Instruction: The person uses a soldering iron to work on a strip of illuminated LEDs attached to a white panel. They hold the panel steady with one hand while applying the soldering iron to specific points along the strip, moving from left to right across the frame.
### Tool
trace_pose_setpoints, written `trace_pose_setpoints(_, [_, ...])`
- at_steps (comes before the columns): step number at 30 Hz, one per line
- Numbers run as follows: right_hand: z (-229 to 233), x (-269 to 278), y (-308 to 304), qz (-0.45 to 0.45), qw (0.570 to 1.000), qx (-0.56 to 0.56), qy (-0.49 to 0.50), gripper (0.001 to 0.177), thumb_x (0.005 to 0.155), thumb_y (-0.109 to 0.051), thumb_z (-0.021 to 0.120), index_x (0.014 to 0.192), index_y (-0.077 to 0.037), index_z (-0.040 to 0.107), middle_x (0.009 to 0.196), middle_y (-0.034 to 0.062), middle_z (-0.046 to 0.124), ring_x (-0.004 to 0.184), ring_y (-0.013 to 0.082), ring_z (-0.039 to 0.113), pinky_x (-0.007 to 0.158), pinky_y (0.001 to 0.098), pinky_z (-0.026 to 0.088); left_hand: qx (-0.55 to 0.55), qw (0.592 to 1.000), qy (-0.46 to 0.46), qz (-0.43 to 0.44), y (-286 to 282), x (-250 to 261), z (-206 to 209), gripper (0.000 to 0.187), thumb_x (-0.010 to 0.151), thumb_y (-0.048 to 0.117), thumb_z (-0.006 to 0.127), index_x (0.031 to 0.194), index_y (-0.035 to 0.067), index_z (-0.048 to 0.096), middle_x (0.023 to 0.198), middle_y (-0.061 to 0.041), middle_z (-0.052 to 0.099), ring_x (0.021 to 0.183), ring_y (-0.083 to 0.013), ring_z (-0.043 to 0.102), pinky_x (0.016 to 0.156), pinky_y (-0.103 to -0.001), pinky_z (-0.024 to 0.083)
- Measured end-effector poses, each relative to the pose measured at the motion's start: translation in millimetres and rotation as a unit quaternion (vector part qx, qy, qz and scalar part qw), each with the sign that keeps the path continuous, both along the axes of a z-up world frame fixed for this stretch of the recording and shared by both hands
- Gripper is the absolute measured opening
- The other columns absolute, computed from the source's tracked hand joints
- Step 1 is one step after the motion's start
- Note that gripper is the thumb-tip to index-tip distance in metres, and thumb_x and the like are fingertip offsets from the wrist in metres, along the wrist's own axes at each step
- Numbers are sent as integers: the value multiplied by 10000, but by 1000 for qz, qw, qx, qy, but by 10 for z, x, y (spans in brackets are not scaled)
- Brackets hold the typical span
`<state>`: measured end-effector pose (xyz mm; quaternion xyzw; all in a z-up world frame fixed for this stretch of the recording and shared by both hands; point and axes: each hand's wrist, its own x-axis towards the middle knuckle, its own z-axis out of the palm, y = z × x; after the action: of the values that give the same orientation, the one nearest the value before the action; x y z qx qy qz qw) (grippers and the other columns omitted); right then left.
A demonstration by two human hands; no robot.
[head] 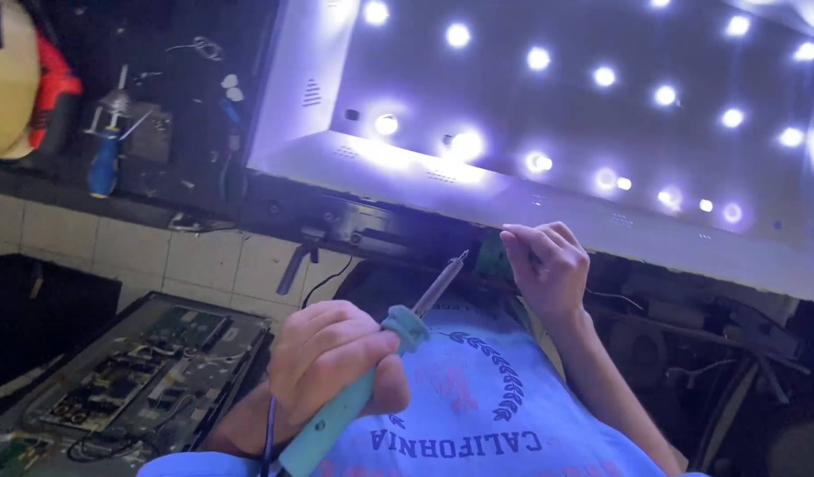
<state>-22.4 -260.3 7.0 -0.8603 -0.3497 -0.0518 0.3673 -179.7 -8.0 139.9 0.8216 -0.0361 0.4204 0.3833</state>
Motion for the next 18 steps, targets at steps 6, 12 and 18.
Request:
trace_pose_setpoints(6, [-209,167,-745,-73,995,-3,-72,104,1001,-227,883,1063,-143,881,898,32,808,856,246,756,798,366,607,42,992,118,-15,-704,944,-820,82,933,73,609,897,140,640,662,27,629,602,-119,630,573,-298,512])
trace_pose_setpoints(12, [-305,502,-900,43,998,-33,-42,313,988,-290,855,1229,-91,841,1227,138,813,1217,308,732,1020,466,579,142,938,303,97,-943,2088,-1497,345,1167,410,579,932,162,624,724,-75,667,851,-296,773,860,-386,436])
trace_pose_setpoints(18, [-471,661,-854,136,987,-82,11,477,1001,-303,848,1393,-48,759,1454,143,740,1369,343,607,1170,522,502,53,945,315,73,-1052,2492,-1312,324,1056,339,585,791,167,659,700,82,718,758,-195,743,864,-455,454])
